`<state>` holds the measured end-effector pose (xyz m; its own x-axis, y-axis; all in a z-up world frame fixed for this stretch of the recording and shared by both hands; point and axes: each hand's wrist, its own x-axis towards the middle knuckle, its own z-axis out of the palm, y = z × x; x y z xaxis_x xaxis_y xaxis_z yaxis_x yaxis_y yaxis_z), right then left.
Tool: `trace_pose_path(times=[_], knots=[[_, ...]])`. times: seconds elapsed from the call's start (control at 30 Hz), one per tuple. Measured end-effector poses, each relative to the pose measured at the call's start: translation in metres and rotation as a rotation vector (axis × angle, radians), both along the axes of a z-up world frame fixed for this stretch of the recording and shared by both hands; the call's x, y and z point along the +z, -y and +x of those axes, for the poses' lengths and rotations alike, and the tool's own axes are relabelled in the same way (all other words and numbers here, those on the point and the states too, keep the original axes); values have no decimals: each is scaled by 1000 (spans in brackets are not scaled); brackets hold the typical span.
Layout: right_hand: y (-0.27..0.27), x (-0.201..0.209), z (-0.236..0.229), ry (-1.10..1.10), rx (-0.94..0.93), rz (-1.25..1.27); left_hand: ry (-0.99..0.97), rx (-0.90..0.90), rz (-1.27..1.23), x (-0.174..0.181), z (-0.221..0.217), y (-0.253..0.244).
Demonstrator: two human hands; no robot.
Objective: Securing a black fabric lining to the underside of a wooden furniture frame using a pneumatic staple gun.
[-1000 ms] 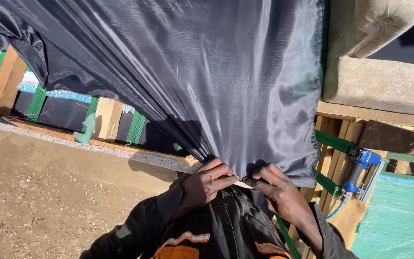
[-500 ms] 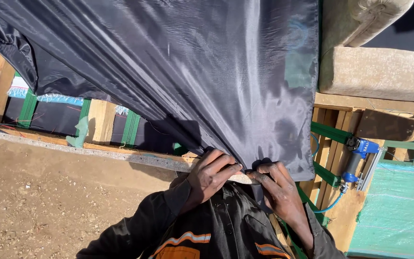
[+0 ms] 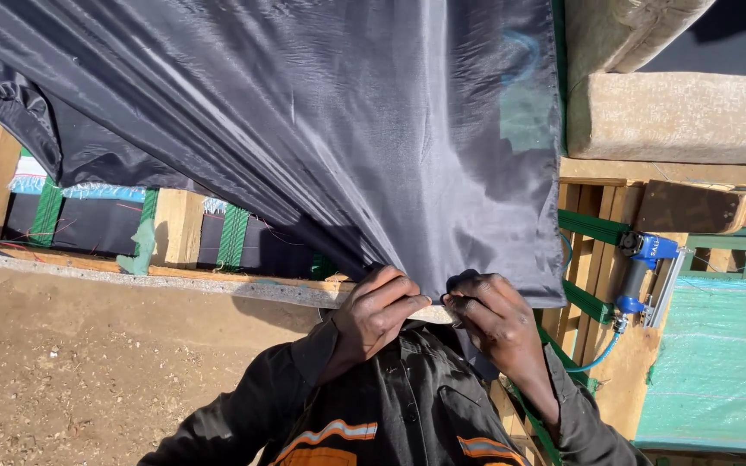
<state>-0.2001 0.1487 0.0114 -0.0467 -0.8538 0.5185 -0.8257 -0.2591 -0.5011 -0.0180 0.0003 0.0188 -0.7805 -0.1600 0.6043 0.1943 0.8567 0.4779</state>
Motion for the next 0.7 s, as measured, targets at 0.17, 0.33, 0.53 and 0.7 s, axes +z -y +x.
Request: trace_pose_path(times=[0.17, 0.33, 0.53, 0.7], knots=[[16, 31, -6, 252, 56, 85, 88, -61, 118, -16, 7, 4], [11, 30, -1, 197, 91, 199, 40, -107, 249, -42, 4, 4], [9, -2, -2, 172, 18, -66, 18, -55, 232, -27, 6, 2], [6, 0, 2, -16, -55, -37, -81, 0, 151, -1, 2, -2]])
